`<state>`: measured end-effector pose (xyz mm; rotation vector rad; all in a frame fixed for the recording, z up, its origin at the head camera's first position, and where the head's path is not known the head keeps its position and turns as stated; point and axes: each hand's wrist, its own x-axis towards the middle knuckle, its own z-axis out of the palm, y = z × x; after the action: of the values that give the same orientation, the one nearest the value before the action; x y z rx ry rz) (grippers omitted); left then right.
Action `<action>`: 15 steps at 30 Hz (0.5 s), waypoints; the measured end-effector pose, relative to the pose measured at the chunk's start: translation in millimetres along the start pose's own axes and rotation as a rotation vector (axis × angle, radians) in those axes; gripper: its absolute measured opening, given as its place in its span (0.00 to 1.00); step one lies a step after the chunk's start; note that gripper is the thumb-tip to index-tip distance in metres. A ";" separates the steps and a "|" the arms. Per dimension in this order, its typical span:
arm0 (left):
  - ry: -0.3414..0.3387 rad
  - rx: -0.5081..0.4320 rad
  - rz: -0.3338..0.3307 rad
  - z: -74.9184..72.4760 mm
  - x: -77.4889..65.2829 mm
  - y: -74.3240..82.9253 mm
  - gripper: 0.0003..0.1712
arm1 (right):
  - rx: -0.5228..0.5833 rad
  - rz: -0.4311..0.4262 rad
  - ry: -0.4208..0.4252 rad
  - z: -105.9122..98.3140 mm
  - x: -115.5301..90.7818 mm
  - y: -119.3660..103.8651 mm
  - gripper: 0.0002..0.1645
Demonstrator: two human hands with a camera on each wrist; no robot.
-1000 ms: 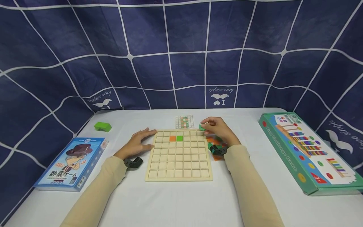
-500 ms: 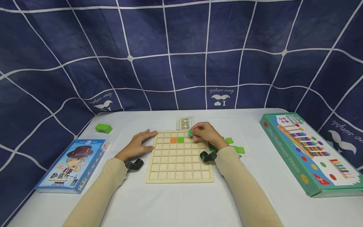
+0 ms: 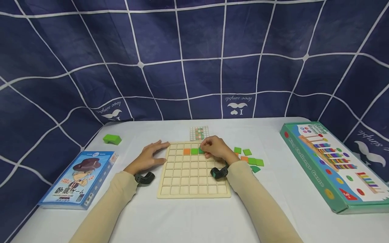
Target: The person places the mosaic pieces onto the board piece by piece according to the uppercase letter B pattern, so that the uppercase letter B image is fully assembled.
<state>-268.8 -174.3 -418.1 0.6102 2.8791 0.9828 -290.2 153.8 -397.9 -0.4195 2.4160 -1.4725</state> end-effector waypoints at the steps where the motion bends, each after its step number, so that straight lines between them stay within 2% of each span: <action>1: 0.001 -0.002 -0.001 0.3 -0.3 0.1 0.41 | -0.015 -0.003 0.000 0.1 -0.4 -0.3 0.10; 7: 0.001 -0.003 0.012 2.0 -1.0 0.9 0.41 | -0.048 -0.008 0.003 1.1 -1.1 0.9 0.09; 15: 0.012 0.002 0.023 1.4 -1.3 -0.7 0.41 | -0.113 -0.018 0.057 4.6 -2.4 0.8 0.05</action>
<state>-267.6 -174.5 -419.7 0.6417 2.8907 0.9898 -286.3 151.3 -400.4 -0.4302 2.5551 -1.3778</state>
